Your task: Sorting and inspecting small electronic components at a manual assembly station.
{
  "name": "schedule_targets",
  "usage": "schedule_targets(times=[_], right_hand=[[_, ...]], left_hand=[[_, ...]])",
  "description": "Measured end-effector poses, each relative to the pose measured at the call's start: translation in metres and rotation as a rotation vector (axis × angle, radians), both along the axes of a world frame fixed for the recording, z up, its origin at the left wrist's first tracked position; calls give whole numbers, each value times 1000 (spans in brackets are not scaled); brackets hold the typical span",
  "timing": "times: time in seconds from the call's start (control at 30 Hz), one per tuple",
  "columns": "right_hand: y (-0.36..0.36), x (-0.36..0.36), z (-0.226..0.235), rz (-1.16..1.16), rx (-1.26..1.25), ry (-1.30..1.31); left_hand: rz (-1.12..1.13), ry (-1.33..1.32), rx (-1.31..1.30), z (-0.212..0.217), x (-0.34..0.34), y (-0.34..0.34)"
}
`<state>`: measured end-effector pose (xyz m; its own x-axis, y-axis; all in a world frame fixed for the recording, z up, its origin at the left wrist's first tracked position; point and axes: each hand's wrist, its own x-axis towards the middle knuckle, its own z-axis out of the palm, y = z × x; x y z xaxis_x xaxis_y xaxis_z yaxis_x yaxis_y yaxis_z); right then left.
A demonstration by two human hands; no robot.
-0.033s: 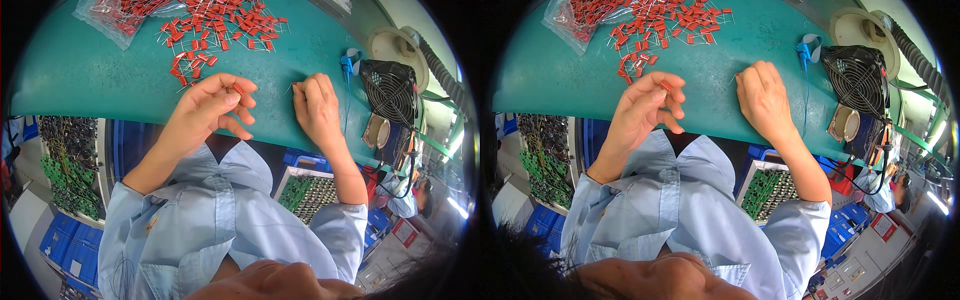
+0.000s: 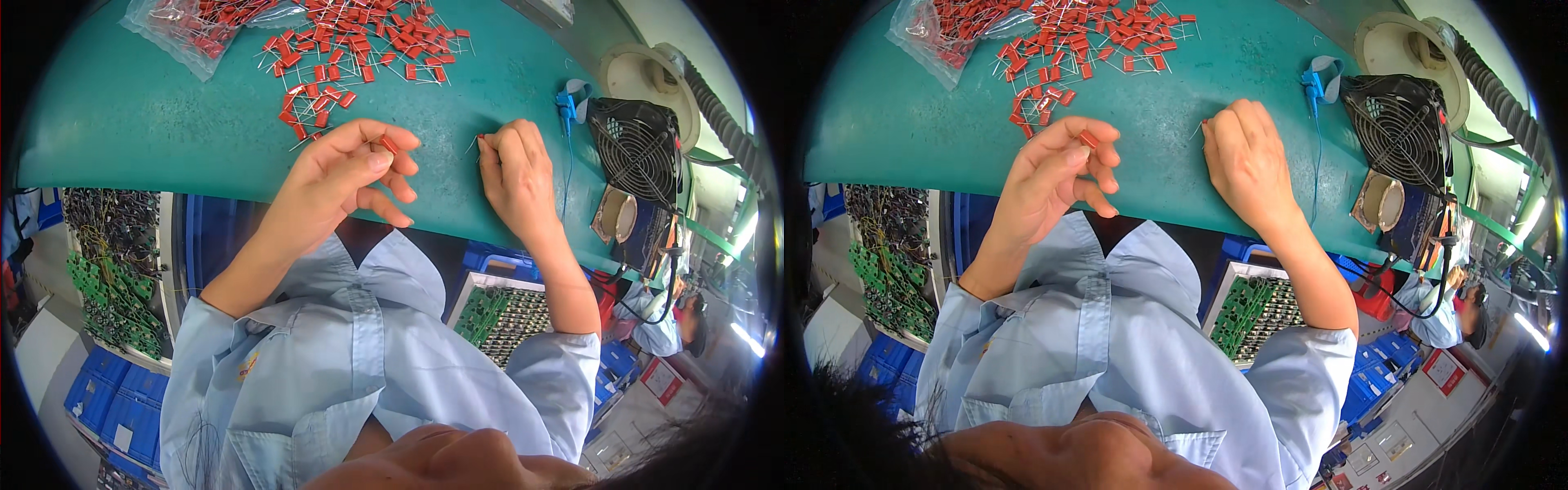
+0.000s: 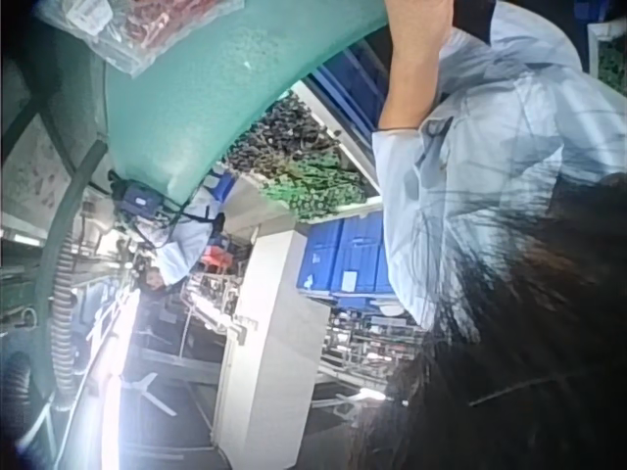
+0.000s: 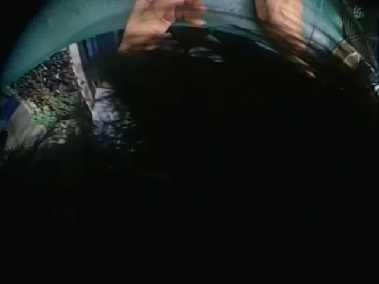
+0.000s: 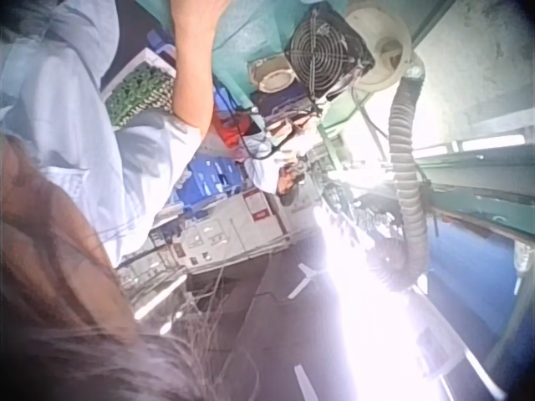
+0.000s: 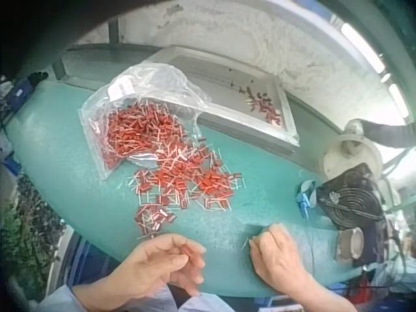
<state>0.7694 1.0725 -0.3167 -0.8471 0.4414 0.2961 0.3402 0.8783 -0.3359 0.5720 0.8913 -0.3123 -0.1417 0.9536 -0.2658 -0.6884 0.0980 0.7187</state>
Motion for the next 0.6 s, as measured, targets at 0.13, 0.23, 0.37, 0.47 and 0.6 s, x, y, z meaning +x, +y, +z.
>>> schedule_targets(times=[0.13, 0.23, 0.37, 0.47, 0.6], right_hand=[[2, 5, 4, -3, -16, 28], [10, 4, 25, -192, -590, 50], [13, -2, 39, -267, -857, 81], [20, -4, 45, -275, -934, 108], [47, -1, 48, -208, -1335, 177]], left_hand=[[9, -14, -27, 5, 0, 1], [10, -6, -42, 8, -3, 3], [-26, 1, -46, 9, -6, 3], [-58, 9, -45, 13, -9, 8], [-103, 89, -16, 33, -35, 55]])
